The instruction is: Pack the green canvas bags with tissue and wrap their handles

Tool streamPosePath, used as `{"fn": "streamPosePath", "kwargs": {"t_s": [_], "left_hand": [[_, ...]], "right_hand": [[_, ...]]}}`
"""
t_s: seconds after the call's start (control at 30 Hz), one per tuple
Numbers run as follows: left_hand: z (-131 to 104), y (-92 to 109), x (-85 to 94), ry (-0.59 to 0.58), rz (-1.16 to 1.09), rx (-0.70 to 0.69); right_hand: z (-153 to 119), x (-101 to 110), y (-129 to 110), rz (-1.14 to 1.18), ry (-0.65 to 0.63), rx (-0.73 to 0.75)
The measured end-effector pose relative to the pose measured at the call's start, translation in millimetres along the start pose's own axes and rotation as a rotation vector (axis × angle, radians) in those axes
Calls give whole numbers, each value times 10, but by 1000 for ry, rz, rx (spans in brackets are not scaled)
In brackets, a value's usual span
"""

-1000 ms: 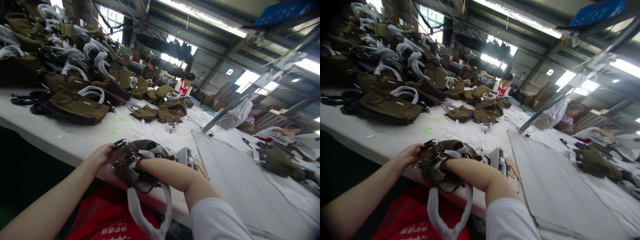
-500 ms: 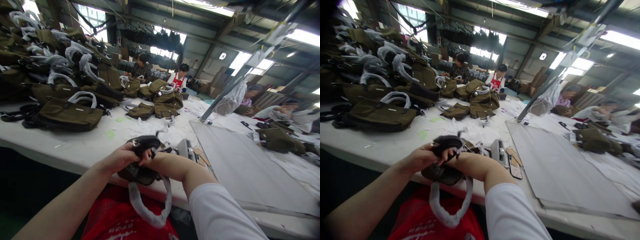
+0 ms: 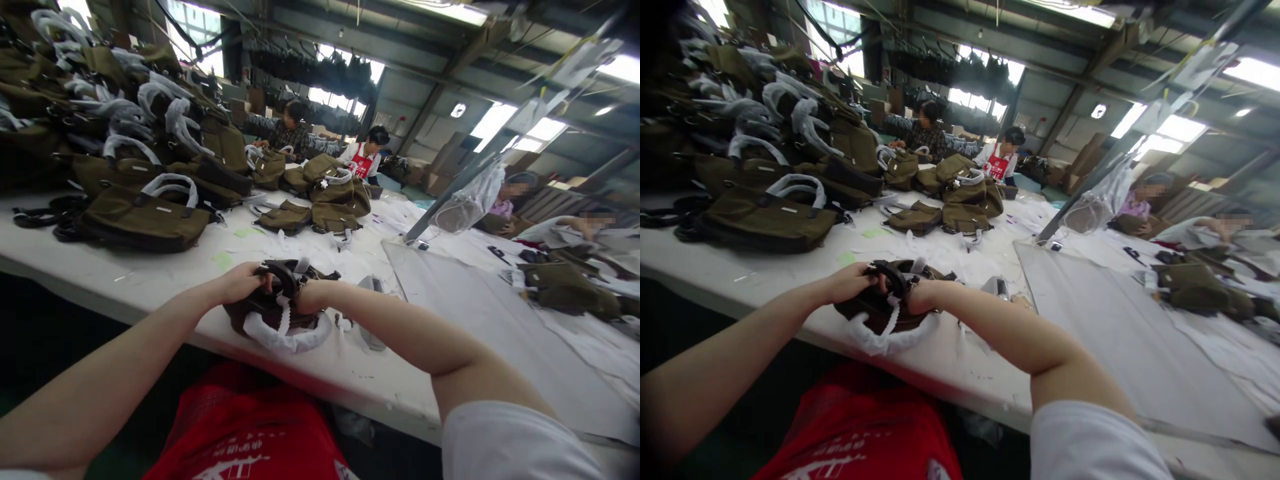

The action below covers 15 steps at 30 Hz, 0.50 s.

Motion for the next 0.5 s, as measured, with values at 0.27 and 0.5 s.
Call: {"fn": "streamPosePath", "kwargs": {"t_s": [0.27,0.5], "left_hand": [[52,50,-100,29,251,-10],[-102,141,-35,45,606,-103]], "right_hand": [[-268,187,161,869,-66,-4],[-149,194,276,262,278,-112]]}}
Point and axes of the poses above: each hand's wrist, its own z-axis towards the middle knuckle, its own x-axis out of the back of the hand, y = z × x, the point moved 4 cm from there along z, towards the middle knuckle, and after that the axes turned 1 degree about -y, right-handed, at the moved point
